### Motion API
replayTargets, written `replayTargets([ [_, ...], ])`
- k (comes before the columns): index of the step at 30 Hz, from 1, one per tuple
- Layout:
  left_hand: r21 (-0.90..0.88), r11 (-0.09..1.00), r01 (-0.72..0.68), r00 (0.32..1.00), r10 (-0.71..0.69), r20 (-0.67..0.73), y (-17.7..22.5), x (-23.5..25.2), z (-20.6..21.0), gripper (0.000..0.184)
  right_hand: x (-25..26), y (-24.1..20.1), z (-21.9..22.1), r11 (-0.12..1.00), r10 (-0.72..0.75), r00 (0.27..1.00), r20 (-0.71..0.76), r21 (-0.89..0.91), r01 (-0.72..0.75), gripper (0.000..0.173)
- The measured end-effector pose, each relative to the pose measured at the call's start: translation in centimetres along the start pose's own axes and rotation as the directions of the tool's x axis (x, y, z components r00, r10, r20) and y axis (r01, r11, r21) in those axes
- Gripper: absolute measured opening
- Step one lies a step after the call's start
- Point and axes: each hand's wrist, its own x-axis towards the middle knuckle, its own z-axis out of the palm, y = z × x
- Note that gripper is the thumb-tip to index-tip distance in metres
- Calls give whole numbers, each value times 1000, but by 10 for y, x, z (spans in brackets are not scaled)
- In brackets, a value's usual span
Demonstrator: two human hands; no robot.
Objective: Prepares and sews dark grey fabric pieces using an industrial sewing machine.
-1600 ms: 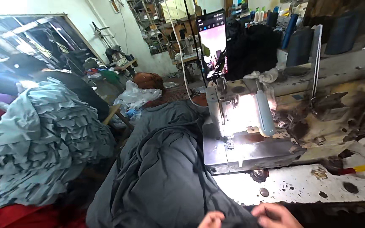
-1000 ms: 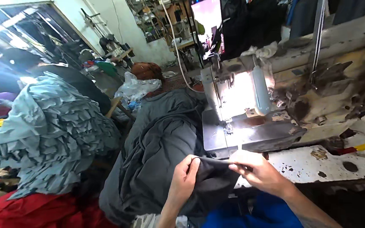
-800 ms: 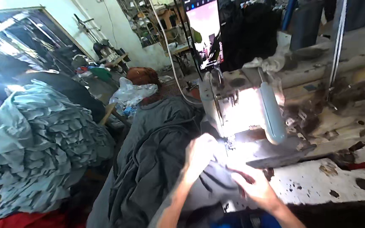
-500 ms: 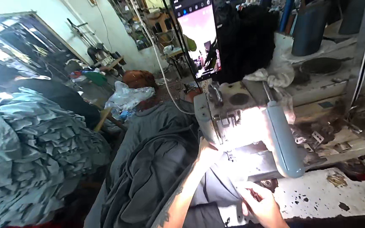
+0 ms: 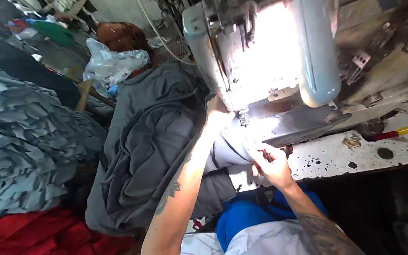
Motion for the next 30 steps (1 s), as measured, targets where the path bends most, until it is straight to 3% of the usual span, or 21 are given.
replayTargets([
  [3,-20,987,161,985,-159,62,32,0,-13,42,2,2,1,1000,-9,1000,0,-1,9,14],
  [7,-40,981,190,982,-189,15,14,5,9,43,5,6,2,996,-80,997,-2,-31,80,16],
  [11,25,953,301,950,-302,76,42,3,-16,31,4,7,3,992,-108,994,7,-65,109,20],
  [12,97,962,254,966,-258,25,50,-9,-21,26,3,6,2,991,-106,994,19,-84,107,21],
  [13,140,981,135,986,-119,-116,50,-25,-19,20,2,4,-2,989,-102,994,36,-103,106,22],
  [15,143,982,-127,941,165,-296,48,-65,-9,21,3,0,-7,989,-73,995,66,-121,80,23],
  [17,171,937,-303,916,336,-219,43,-97,-2,26,6,-7,-8,994,11,995,104,-113,1,26],
  [20,279,859,-429,878,470,-96,35,-104,-23,22,18,-31,-22,975,215,941,261,-121,-189,37],
  [22,122,872,-474,878,478,-4,43,-94,-56,22,34,-48,-34,947,316,859,402,-184,-263,40],
  [24,-129,889,-439,885,452,107,53,-84,-86,20,47,-59,-40,922,360,807,467,-312,-231,24],
  [25,-90,883,-460,875,469,120,55,-79,-96,20,51,-63,-41,900,343,819,460,-411,-145,24],
  [26,78,849,-523,850,514,111,53,-75,-104,22,52,-67,-39,842,317,850,420,-537,-48,26],
  [28,472,651,-595,773,624,115,45,-65,-116,23,49,-69,-33,715,159,932,325,-689,119,26],
  [30,659,488,-573,718,687,115,34,-59,-121,21,48,-63,-30,661,-44,941,337,-696,280,24],
])
